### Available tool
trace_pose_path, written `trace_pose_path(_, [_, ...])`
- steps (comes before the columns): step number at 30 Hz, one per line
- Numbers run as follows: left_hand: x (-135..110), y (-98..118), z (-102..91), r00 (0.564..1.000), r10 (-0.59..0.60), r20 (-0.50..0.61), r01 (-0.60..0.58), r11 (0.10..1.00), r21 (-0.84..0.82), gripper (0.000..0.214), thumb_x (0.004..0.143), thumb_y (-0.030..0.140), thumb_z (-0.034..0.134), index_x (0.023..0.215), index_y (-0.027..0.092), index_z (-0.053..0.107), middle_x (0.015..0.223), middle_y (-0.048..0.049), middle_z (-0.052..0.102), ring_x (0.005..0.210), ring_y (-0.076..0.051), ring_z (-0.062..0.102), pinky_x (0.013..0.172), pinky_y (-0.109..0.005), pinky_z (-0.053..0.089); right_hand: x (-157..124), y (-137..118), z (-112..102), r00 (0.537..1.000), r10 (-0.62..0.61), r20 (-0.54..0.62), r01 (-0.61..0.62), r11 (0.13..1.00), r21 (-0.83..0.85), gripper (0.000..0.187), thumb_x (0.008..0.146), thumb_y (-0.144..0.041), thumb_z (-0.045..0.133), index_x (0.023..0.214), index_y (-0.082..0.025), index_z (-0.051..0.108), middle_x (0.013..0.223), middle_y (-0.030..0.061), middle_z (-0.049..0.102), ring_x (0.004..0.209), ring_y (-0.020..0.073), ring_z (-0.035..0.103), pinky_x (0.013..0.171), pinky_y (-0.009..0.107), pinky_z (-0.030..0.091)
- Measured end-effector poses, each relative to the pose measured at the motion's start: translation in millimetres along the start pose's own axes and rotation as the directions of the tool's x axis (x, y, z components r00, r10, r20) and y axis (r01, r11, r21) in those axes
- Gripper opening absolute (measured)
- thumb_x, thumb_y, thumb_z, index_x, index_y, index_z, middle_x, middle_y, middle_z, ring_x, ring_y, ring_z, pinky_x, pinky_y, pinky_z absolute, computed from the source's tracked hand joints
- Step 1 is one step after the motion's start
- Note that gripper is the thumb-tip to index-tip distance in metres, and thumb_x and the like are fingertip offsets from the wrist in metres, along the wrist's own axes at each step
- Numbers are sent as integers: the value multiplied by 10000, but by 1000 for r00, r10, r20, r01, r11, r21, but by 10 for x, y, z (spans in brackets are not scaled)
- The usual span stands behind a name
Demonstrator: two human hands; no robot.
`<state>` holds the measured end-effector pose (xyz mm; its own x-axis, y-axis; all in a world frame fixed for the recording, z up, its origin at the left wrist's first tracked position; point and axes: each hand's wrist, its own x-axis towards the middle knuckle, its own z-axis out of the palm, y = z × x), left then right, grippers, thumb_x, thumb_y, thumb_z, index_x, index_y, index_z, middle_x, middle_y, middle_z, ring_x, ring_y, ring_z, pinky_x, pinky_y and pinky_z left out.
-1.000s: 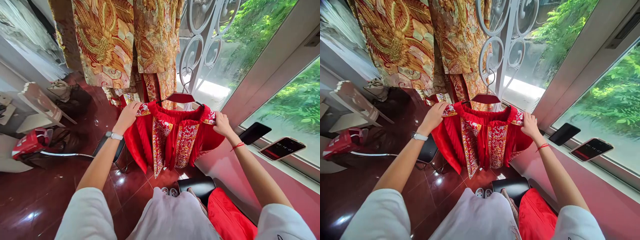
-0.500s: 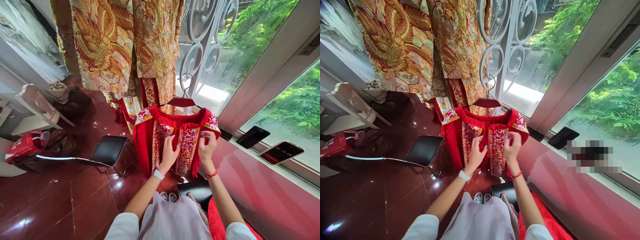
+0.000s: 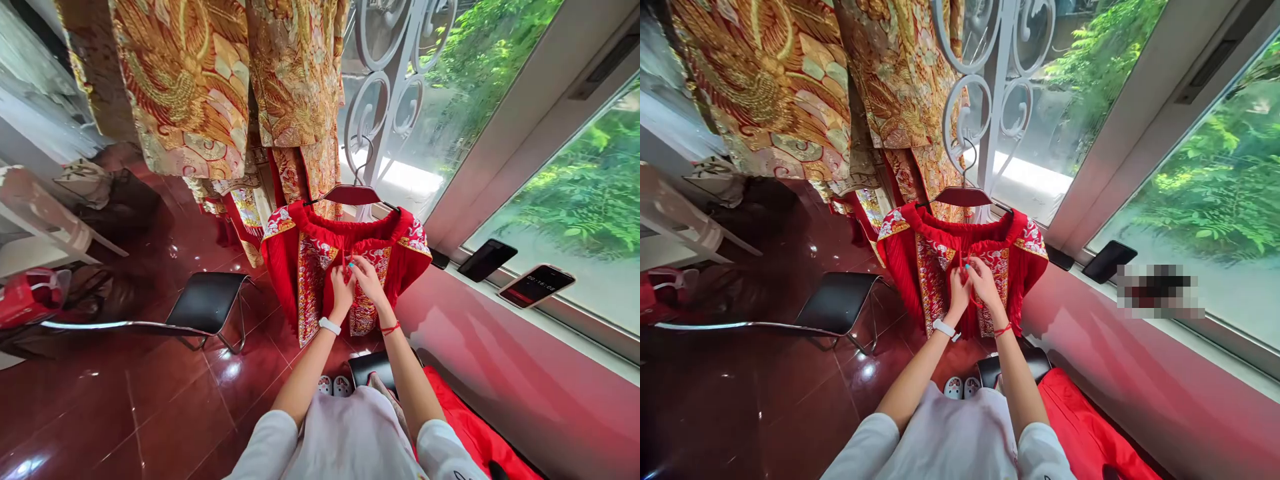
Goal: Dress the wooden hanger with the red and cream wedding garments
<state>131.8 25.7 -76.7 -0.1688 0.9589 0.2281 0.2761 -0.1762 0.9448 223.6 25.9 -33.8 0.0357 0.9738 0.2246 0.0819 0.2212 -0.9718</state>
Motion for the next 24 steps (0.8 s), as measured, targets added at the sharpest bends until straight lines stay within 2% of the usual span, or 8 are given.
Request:
trace_pose_path(3, [-143,102,-187,992,-36,120,66,965,-253,217,935,388,569,977,181,615,886,-38,618,828,-160,627,752,-270,511,-21,-19,-60,1000,2,0,-2,999,-47,268,817,-323,502,925,-194,710,927,53,721,891,197,639,877,333,487])
trace_pose_path(6, [-348,246,-394,937,-141,319,274,863,-424,466,866,650,574,882,184,578,617,74,407,465,-72,361,440,-189,309,-43,-19,-117,998,52,-25,-53,999,-7,283,759,-325,537,926,-187,719,882,47,719,806,180,632,783,309,499])
trace_pose_path(8, [-493,368,-499,899,-187,396,378,787,-487,570,785,753,596,823,188,539,588,102,307,434,-48,218,397,-178,179,-58,-16,-106,989,145,24,-147,984,100,303,736,-374,593,939,-181,708,856,45,716,723,162,619,695,287,500])
trace_pose_path(12, [-692,578,-602,873,-177,454,430,717,-548,590,732,759,651,771,194,486,619,89,321,473,-41,204,416,-174,159,-60,-38,44,961,262,93,-277,929,245,315,723,-473,678,826,-176,672,762,32,695,630,145,609,617,271,503])
trace_pose_path(18, [-721,498,-730,836,-150,528,397,829,-394,493,793,626,605,649,207,389,600,67,340,521,-65,252,455,-190,188,4,-156,314,934,309,-180,-257,930,262,455,574,-529,821,589,-204,502,513,-39,525,482,107,472,482,249,418])
trace_pose_path(20, [-680,420,-796,832,-146,536,361,875,-322,416,842,551,546,658,208,400,608,57,369,526,-75,293,474,-194,239,-3,-213,348,931,320,-173,-258,916,306,486,570,-554,814,570,-211,470,499,-52,490,465,84,412,459,237,371])
trace_pose_path(22, [-596,361,-840,886,-141,441,264,936,-231,256,884,428,505,766,200,499,677,29,482,568,-99,412,537,-209,348,-38,-274,344,942,320,-101,-270,903,335,485,577,-571,793,567,-206,473,501,-61,465,465,68,369,450,223,331])
trace_pose_path(24, [-473,328,-830,950,-127,287,143,989,-36,171,863,299,556,1006,208,579,864,-20,632,720,-151,571,671,-258,454,-93,-336,318,948,318,-11,-297,895,333,475,584,-570,779,567,-198,484,501,-70,434,464,56,325,440,213,287])
